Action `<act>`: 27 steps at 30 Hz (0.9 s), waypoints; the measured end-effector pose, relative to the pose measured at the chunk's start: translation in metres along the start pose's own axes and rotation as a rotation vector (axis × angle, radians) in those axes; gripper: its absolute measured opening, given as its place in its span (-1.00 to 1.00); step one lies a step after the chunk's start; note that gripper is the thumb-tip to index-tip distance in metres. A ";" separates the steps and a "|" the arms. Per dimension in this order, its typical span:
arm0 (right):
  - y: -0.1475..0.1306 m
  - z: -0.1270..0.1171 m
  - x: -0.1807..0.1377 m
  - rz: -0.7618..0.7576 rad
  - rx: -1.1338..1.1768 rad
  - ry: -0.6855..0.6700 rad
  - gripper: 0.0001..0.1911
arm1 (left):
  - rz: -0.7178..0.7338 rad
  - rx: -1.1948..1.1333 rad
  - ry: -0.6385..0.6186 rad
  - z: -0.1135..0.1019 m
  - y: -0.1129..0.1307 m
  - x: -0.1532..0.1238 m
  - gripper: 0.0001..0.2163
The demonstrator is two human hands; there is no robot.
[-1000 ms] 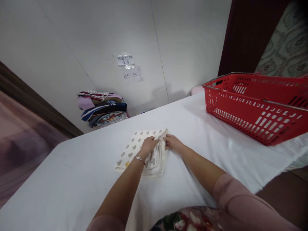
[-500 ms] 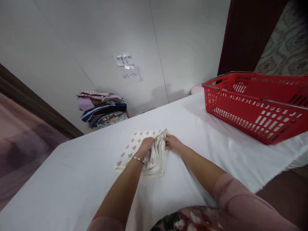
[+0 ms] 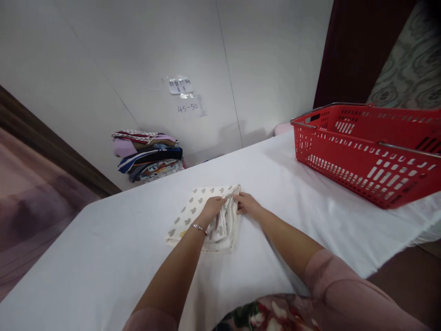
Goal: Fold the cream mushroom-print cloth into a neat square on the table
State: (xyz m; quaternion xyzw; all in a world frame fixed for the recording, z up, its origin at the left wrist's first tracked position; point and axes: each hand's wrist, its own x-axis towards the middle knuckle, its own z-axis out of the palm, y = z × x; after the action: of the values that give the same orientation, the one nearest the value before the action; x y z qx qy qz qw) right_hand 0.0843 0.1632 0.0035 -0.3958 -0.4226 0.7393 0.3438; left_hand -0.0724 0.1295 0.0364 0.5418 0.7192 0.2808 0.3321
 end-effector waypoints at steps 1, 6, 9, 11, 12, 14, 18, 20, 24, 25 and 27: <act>0.001 0.000 0.002 0.001 -0.014 0.017 -0.73 | 0.003 0.004 -0.006 0.000 0.000 0.000 -0.70; 0.005 0.002 0.009 0.015 -0.083 0.096 -0.75 | 0.014 0.043 -0.050 -0.004 0.006 -0.001 -0.62; 0.006 0.003 0.010 0.024 -0.115 0.113 -0.77 | 0.114 0.226 0.086 -0.018 0.008 0.002 -0.60; 0.005 0.003 0.010 0.040 -0.138 0.116 -0.77 | 0.196 0.367 0.220 -0.031 0.003 0.008 -0.64; 0.004 0.002 0.010 0.050 -0.151 0.119 -0.76 | 0.210 0.439 0.267 -0.037 -0.002 0.012 -0.65; 0.001 0.002 0.012 0.066 -0.183 0.130 -0.73 | 0.181 0.609 0.317 -0.049 -0.016 0.021 -0.61; -0.004 0.003 0.018 0.075 -0.248 0.171 -0.69 | 0.019 0.759 0.257 -0.060 -0.045 0.036 -0.47; -0.005 0.005 0.020 0.073 -0.272 0.193 -0.69 | -0.025 0.724 0.216 -0.060 -0.053 0.041 -0.45; -0.002 0.007 0.023 0.050 -0.305 0.220 -0.71 | -0.058 0.652 0.234 -0.060 -0.055 0.047 -0.43; -0.002 0.006 0.023 0.038 -0.311 0.218 -0.73 | -0.068 0.642 0.237 -0.060 -0.054 0.048 -0.43; -0.002 0.003 0.022 0.001 -0.317 0.215 -0.77 | -0.083 0.623 0.235 -0.060 -0.053 0.049 -0.42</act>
State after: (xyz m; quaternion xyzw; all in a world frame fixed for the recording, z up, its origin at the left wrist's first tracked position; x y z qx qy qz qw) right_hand 0.0720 0.1812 -0.0005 -0.5220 -0.4943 0.6170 0.3202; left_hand -0.1602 0.1612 0.0252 0.5516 0.8252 0.0942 0.0766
